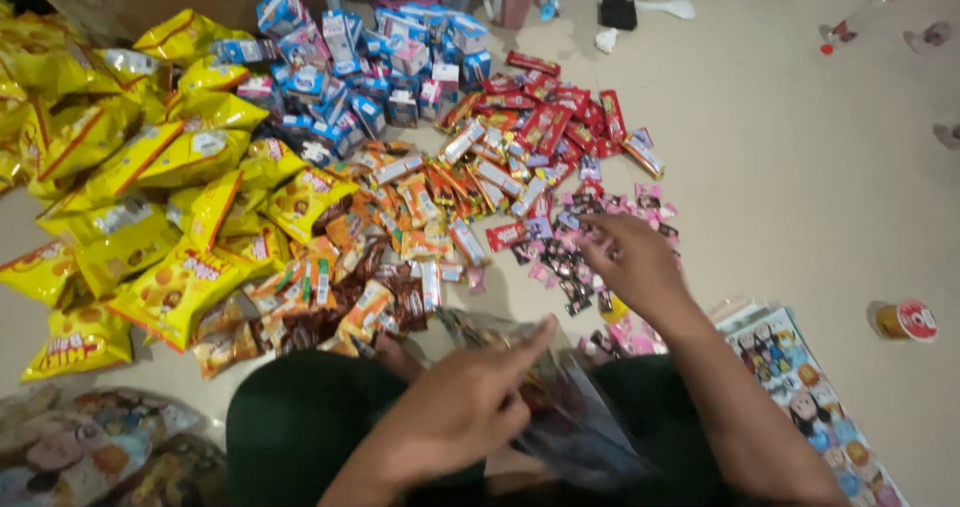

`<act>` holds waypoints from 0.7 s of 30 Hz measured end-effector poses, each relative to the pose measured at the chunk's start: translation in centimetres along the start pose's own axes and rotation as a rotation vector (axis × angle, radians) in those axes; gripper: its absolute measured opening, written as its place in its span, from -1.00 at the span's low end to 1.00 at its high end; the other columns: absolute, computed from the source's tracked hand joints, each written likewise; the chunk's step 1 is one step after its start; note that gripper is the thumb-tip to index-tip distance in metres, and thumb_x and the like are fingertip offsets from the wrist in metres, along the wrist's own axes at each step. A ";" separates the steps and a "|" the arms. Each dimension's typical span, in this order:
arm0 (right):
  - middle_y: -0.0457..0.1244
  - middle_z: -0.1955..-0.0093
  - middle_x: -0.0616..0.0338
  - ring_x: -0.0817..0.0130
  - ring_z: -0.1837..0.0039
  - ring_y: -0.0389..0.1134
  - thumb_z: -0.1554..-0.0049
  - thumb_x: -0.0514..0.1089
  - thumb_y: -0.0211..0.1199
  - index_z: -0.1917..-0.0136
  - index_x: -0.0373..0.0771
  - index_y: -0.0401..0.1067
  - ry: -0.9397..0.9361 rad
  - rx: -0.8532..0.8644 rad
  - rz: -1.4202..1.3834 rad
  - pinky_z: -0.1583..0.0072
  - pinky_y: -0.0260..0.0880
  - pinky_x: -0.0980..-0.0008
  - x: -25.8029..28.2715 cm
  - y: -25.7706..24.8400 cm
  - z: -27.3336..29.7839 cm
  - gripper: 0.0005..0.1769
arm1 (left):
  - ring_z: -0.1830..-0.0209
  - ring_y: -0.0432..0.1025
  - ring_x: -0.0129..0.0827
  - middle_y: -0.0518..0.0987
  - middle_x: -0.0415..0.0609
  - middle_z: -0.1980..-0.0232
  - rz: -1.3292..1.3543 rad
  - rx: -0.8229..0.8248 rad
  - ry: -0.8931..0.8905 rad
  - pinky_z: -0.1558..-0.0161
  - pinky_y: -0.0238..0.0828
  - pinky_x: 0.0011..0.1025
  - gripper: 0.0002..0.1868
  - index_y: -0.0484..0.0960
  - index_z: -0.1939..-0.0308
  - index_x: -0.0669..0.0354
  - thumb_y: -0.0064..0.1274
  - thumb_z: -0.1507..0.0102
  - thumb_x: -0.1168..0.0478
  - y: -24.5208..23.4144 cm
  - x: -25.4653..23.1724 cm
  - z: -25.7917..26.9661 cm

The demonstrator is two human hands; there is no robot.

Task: Sorting and organizing various packaged snacks and drinks on the floor

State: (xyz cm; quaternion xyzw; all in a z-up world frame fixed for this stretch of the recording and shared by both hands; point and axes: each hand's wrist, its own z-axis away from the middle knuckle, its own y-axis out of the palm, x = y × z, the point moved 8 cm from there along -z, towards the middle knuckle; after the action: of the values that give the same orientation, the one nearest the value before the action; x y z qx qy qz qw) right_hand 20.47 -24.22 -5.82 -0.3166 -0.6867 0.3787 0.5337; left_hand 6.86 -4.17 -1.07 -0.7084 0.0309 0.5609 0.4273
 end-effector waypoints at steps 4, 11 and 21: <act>0.36 -0.26 0.13 0.23 -0.26 0.36 -0.27 -0.02 0.16 -0.35 -0.05 0.46 0.318 0.442 0.013 -0.36 0.40 0.17 -2.5 10.0 -6.6 -0.60 | -0.12 0.44 0.20 0.52 0.24 -0.27 -0.026 0.053 0.030 -0.02 0.30 -0.06 -0.09 0.05 -0.63 -0.04 -0.04 -0.17 0.26 1.2 2.2 -0.9; 0.01 -0.60 -0.11 -0.08 -0.61 -0.06 -0.15 -0.11 0.21 -0.61 -0.09 0.05 0.208 0.445 0.094 -0.45 0.15 -0.14 -13.1 26.9 -16.0 -0.20 | -0.68 -0.10 -0.33 -0.08 -0.34 -0.70 0.260 0.779 -0.933 -0.51 -0.17 -0.52 -0.07 -0.22 -0.55 -1.10 -0.71 -0.01 -0.59 -0.5 5.2 -0.3; 0.42 0.23 0.09 0.31 0.36 0.33 -0.19 -0.19 0.27 -0.31 -0.24 0.47 0.054 0.066 0.209 0.38 0.39 0.39 -11.2 21.5 -16.9 -0.58 | -0.52 0.05 -0.07 0.01 -0.12 -0.62 0.260 0.693 -0.539 -0.36 0.00 -0.22 -0.14 -0.23 -0.54 -0.88 -0.47 -0.12 -0.42 3.4 8.0 -0.1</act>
State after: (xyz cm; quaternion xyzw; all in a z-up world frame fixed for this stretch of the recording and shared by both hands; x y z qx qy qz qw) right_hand 40.16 -19.51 -27.31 -0.3789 -0.6225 0.4460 0.5196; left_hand 8.13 -2.91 -9.57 -0.3427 0.1932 0.7307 0.5580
